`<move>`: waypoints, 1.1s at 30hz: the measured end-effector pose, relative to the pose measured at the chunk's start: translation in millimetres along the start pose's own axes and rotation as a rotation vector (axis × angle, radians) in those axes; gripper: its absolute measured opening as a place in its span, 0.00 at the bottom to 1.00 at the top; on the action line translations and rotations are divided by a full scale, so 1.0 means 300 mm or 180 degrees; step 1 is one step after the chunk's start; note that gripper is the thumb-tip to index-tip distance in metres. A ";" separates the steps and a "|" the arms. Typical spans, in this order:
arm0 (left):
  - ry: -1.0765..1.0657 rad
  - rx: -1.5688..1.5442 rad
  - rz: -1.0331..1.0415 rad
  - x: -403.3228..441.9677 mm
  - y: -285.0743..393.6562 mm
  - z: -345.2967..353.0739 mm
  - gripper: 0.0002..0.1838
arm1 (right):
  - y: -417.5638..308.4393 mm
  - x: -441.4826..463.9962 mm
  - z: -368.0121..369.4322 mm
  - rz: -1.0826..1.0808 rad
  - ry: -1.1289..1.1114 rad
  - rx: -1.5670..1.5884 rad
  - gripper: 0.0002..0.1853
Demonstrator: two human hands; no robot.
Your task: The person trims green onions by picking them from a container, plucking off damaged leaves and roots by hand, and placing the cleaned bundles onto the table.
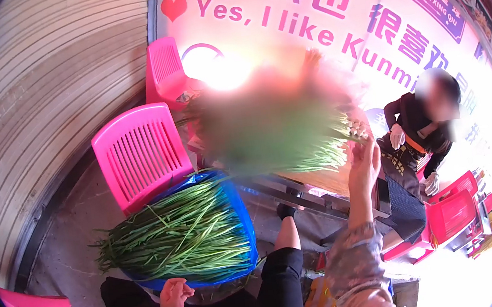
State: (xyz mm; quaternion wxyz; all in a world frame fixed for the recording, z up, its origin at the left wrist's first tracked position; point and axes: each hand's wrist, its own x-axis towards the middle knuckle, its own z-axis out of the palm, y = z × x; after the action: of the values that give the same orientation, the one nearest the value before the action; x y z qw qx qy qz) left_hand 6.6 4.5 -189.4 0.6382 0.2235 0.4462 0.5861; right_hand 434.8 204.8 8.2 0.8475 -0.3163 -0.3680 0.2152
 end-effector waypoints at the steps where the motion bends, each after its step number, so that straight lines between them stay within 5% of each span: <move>1: -0.0037 0.0133 0.0144 -0.003 0.027 0.014 0.07 | -0.035 -0.046 -0.017 -0.0156 -0.0109 0.0002 0.08; 6: -0.0200 0.1379 0.1316 -0.058 0.291 0.209 0.07 | -0.201 -0.287 0.033 -0.0258 -0.0331 0.0251 0.08; 10: -0.1055 0.2533 0.2943 -0.147 0.497 0.435 0.09 | -0.245 -0.461 0.160 0.0944 -0.0611 0.0189 0.10; 14: -0.1528 0.3241 0.3374 -0.102 0.481 0.571 0.12 | -0.220 -0.596 0.237 0.1708 -0.1340 0.0246 0.13; 17: -0.2035 0.2371 0.1525 -0.095 0.394 0.542 0.13 | -0.195 -0.651 0.248 0.2006 -0.1517 0.0504 0.14; 22: -0.2137 0.1862 0.0232 -0.117 0.389 0.513 0.10 | -0.192 -0.688 0.251 0.2366 -0.1552 0.0724 0.15; 24: -0.2198 0.1862 0.0328 -0.108 0.386 0.496 0.08 | -0.185 -0.696 0.253 0.2502 -0.1613 0.0847 0.15; 30: -0.1997 0.2844 0.2104 -0.129 0.376 0.513 0.07 | -0.154 -0.725 0.251 0.3014 -0.1701 0.1470 0.15; 33: -0.1964 0.2879 0.2019 -0.140 0.389 0.521 0.07 | -0.156 -0.740 0.257 0.3266 -0.1635 0.1583 0.14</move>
State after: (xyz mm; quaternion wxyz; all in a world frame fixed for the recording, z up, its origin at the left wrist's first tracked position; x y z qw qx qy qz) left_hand 76.2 26.6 -3.6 0.3752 0.7513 0.3573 0.4088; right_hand 241.1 68.2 -26.5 0.5690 -0.1842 -0.3002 0.7431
